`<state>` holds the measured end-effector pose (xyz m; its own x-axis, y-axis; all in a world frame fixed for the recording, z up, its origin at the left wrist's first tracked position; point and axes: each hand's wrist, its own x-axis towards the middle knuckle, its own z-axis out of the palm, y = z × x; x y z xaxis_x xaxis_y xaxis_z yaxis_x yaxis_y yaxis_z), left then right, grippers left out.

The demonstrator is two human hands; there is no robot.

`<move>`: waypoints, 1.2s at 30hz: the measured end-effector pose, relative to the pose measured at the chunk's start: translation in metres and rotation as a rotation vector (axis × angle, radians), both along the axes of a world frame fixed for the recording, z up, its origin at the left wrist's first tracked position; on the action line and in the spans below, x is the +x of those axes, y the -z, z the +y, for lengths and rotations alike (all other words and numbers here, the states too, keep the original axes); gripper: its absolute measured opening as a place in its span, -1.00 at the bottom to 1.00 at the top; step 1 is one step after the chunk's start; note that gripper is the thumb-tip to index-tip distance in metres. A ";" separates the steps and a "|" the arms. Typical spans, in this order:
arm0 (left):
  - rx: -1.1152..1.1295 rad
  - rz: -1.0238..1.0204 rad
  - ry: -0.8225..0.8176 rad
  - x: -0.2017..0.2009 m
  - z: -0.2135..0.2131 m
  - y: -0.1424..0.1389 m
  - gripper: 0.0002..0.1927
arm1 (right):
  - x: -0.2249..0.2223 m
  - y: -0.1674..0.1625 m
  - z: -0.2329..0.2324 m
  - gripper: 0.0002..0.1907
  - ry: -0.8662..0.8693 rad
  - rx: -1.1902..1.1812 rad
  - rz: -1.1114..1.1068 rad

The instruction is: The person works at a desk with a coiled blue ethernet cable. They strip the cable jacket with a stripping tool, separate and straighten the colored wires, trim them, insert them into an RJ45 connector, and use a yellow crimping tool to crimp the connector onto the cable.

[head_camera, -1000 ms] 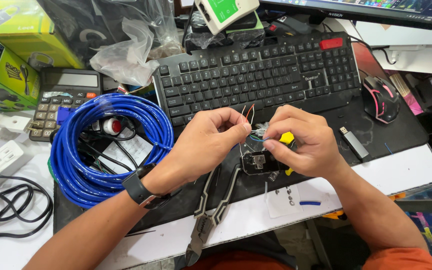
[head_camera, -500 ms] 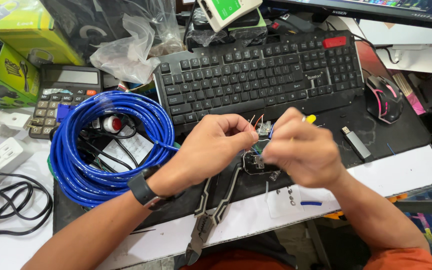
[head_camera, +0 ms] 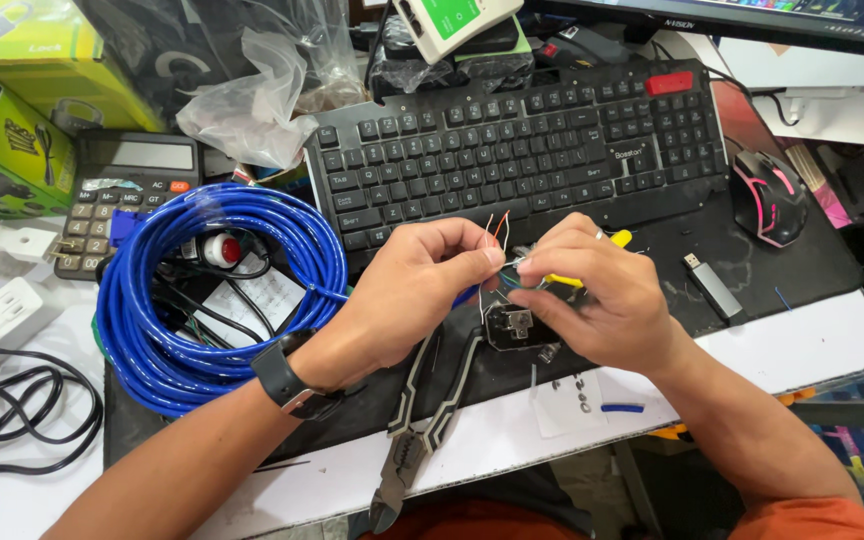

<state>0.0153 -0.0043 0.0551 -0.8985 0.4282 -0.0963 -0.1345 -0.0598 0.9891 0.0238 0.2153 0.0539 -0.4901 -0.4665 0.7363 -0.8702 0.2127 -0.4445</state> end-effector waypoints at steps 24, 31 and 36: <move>-0.239 0.476 0.074 0.014 0.006 -0.012 -0.87 | 0.005 0.016 0.009 -0.59 0.009 -0.175 -0.087; -0.212 0.364 0.029 0.014 0.010 -0.008 -0.86 | 0.001 0.018 0.010 -0.63 -0.033 -0.234 -0.170; -0.218 0.541 -0.022 0.016 0.010 -0.007 -0.85 | 0.000 0.023 0.011 -0.66 -0.078 -0.297 -0.303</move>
<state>0.0309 0.0061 0.0625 -0.8530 0.4305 0.2950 0.3923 0.1562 0.9065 0.0233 0.2264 0.0312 -0.6767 -0.3003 0.6722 -0.6991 -0.0244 -0.7146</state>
